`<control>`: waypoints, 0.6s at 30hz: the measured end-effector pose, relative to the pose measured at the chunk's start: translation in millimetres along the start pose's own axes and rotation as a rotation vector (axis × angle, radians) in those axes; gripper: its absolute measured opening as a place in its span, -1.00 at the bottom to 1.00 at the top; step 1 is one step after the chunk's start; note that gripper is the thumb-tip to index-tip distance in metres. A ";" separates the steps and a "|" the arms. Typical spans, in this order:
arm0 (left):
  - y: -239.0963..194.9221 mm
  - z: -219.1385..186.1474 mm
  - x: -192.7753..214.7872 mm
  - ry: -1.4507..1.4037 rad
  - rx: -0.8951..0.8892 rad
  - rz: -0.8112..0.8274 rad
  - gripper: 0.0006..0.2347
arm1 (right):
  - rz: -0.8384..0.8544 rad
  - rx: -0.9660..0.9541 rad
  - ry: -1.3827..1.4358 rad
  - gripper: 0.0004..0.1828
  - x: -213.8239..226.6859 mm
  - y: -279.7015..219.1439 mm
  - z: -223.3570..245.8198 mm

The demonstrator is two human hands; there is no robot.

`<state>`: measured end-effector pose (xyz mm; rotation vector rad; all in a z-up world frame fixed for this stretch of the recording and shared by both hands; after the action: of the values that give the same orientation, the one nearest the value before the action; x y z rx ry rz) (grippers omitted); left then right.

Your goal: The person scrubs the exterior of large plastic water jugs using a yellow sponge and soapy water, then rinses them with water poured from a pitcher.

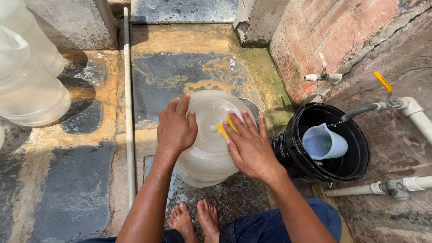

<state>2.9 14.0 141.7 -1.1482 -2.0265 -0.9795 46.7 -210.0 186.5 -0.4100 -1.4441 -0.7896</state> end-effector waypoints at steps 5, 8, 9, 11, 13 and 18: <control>-1.7 -9.0 5.6 0.009 0.079 0.023 -0.52 | 0.120 -0.053 0.077 -0.53 4.5 15.4 9.9; -2.6 -10.9 8.5 -0.010 0.107 0.054 -0.53 | -0.002 0.067 0.102 -0.51 -1.2 16.7 18.1; -2.2 -10.9 9.0 -0.014 0.096 0.041 -0.53 | 0.046 0.042 0.127 -0.53 -3.5 17.4 20.0; -9.0 -9.3 7.0 -0.030 0.087 0.029 -0.54 | 0.162 -0.030 0.153 -0.55 -2.1 8.7 16.5; -11.8 -9.6 7.6 -0.033 0.089 0.030 -0.54 | 0.249 -0.107 0.157 -0.55 6.8 8.3 4.8; -6.3 -13.6 10.5 -0.022 0.114 0.019 -0.54 | 0.197 -0.078 -0.026 -0.43 6.8 13.3 -13.8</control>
<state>-5.4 5.1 155.4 -1.1201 -2.0569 -0.8341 65.4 -211.9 194.2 -0.6141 -1.3758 -0.6853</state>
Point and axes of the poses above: each hand's wrist, its own y-axis towards the middle knuckle, its own x-axis out of the back of the hand, z = x × y, the point moved 1 cm from there along y, towards the middle knuckle, and after that the axes turned 10 degrees about -x, right-handed, at the moved point
